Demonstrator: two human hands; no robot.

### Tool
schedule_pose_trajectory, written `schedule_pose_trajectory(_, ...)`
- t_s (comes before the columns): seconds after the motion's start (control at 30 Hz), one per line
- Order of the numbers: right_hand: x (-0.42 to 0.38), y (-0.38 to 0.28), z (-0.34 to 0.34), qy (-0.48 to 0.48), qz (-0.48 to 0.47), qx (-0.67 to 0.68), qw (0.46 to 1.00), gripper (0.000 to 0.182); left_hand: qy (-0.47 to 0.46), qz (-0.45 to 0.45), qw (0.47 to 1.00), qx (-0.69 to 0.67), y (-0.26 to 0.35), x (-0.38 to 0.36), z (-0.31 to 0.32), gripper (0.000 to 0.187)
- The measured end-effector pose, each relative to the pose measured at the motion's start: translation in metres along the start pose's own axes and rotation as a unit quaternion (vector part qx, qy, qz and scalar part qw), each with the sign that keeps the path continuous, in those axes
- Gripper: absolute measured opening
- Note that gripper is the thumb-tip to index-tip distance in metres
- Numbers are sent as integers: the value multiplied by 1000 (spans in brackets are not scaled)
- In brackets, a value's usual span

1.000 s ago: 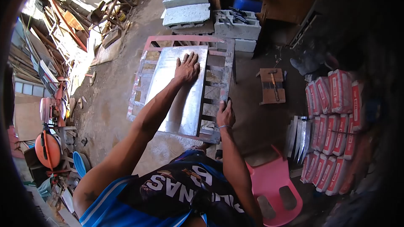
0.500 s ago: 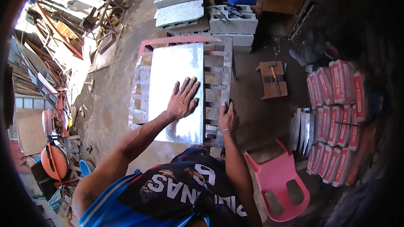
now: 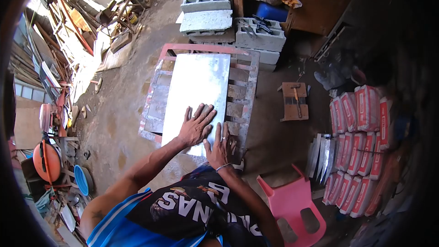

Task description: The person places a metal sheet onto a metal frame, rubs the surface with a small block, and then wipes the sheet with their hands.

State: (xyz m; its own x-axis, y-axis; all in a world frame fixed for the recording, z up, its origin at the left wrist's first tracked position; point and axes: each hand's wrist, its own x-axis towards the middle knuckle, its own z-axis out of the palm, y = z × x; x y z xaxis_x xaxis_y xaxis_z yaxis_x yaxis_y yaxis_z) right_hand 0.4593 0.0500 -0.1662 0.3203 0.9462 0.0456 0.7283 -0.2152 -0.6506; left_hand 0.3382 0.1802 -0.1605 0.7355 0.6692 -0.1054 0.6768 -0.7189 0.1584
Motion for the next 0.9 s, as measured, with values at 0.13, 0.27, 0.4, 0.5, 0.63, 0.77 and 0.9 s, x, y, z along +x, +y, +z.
schedule_pose_trajectory(0.13,-5,2,14,7,-33,-79,996,78,31,-101,994,-1,-34,42,-11,59)
schedule_pose_trajectory(0.27,-8,3,14,34,-46,-71,996,74,105,-205,972,-41,-48,128,-6,60)
schedule_pose_trajectory(0.4,-4,6,14,49,-57,-64,995,73,17,51,999,-2,-5,141,-2,62)
schedule_pose_trajectory(0.5,-7,5,18,60,-57,-62,995,71,49,-57,995,-61,-33,162,-21,61)
schedule_pose_trajectory(0.63,-6,9,18,65,-57,-66,994,71,87,-160,982,-42,-47,178,-19,62)
schedule_pose_trajectory(0.77,-6,10,20,60,-49,-47,996,71,1,33,999,-27,-25,137,-13,65)
schedule_pose_trajectory(0.9,-8,4,18,63,-49,-52,996,70,80,-179,979,-54,-63,170,-27,63)
